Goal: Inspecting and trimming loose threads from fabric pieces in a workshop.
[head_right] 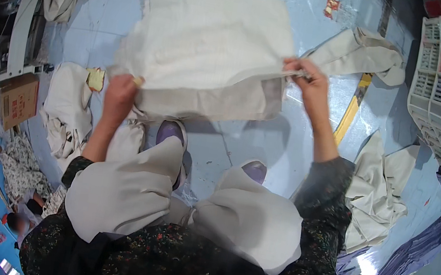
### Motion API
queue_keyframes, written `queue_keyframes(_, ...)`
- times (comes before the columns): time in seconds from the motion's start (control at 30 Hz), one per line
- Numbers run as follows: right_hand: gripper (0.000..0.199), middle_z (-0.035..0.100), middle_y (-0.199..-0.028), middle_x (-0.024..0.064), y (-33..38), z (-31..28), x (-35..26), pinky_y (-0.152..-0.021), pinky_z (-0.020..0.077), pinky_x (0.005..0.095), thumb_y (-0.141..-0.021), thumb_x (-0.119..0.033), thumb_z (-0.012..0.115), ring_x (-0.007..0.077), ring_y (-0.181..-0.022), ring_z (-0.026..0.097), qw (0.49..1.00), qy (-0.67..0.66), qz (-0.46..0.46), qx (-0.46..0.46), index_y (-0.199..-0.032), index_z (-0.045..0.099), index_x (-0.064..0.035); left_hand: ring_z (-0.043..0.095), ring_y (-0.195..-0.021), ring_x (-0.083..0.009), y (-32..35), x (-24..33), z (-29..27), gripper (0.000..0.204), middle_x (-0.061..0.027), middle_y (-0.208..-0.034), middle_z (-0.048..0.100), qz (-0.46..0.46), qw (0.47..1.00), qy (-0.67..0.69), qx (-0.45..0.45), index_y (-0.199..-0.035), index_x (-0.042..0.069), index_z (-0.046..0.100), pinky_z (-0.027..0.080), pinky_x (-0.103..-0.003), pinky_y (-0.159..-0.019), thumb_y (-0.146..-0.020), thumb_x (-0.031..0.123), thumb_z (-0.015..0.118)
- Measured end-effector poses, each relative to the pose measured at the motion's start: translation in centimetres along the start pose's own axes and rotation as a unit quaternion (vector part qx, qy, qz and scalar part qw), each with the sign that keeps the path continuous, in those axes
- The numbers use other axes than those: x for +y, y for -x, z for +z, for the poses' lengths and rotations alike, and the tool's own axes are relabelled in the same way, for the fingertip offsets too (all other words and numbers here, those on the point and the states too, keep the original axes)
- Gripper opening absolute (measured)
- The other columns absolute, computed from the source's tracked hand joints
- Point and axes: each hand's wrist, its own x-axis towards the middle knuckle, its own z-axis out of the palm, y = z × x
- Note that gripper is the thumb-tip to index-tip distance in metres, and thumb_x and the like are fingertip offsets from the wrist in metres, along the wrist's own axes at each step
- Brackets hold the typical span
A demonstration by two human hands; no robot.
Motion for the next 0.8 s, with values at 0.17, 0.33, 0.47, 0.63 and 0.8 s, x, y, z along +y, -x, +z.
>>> queue_keyframes(0.17, 0.023, 0.072, -0.086, 0.0108, -0.3, -2.0, 6.0, -0.078, 0.0514, 0.0272, -0.080, -0.017, 0.075, 0.0162, -0.087, 0.069, 0.897, 0.204, 0.141, 0.365, -0.092, 0.072, 0.0015, 0.063, -0.083, -0.0358, 1.6, 3.7, 5.4, 0.012, -0.0141, -0.084, 0.063, -0.065, 0.978, 0.094, -0.173, -0.087, 0.006, 0.064, 0.050, -0.046, -0.069, -0.089, 0.018, 0.066)
queue_keyframes(0.33, 0.019, 0.068, -0.072, 0.0076, -6.3, -4.5, 8.0, -0.067, 0.0478, 0.0275, -0.082, -0.016, 0.073, 0.0139, -0.071, 0.064, 0.897, 0.163, 0.171, 0.372, -0.080, 0.070, 0.0028, 0.064, -0.083, -0.0372, -2.3, 5.6, 4.3, 0.016, -0.0151, -0.086, 0.066, -0.027, 0.981, 0.136, -0.136, -0.092, 0.006, 0.068, 0.051, -0.047, -0.069, -0.094, 0.021, 0.063)
queue_keyframes(0.47, 0.015, 0.066, -0.070, 0.0048, -8.4, -5.0, 5.0, -0.062, 0.0454, 0.0270, -0.083, -0.011, 0.071, 0.0123, -0.065, 0.060, 0.934, 0.031, 0.064, 0.349, -0.075, 0.069, 0.0012, 0.064, -0.084, -0.0368, -7.6, 7.7, 4.0, 0.018, -0.0149, -0.088, 0.066, 0.006, 0.969, 0.216, -0.122, -0.094, 0.004, 0.068, 0.052, -0.045, -0.071, -0.095, 0.021, 0.062)
queue_keyframes(0.63, 0.011, 0.054, -0.065, -0.0021, -6.4, -6.3, -7.2, -0.053, 0.0357, 0.0228, -0.085, -0.012, 0.068, 0.0052, -0.056, 0.046, 0.969, -0.114, -0.094, 0.200, -0.084, 0.067, -0.0015, 0.068, -0.092, -0.0295, -14.3, 12.0, 4.7, 0.029, -0.0125, -0.103, 0.068, -0.043, 0.864, 0.458, -0.206, -0.114, 0.006, 0.067, 0.053, -0.040, -0.078, -0.099, 0.030, 0.060)
queue_keyframes(0.8, 0.021, 0.052, -0.075, 0.0025, 0.9, -9.8, -20.8, -0.062, 0.0436, 0.0296, -0.087, -0.018, 0.059, 0.0118, -0.064, 0.048, 0.916, -0.303, -0.263, 0.021, -0.099, 0.061, -0.0009, 0.061, -0.116, -0.0337, -18.2, 14.5, 5.2, 0.077, -0.0139, -0.129, 0.060, -0.279, 0.438, 0.792, -0.323, -0.149, 0.013, 0.043, 0.053, -0.050, -0.092, -0.095, 0.066, 0.052)
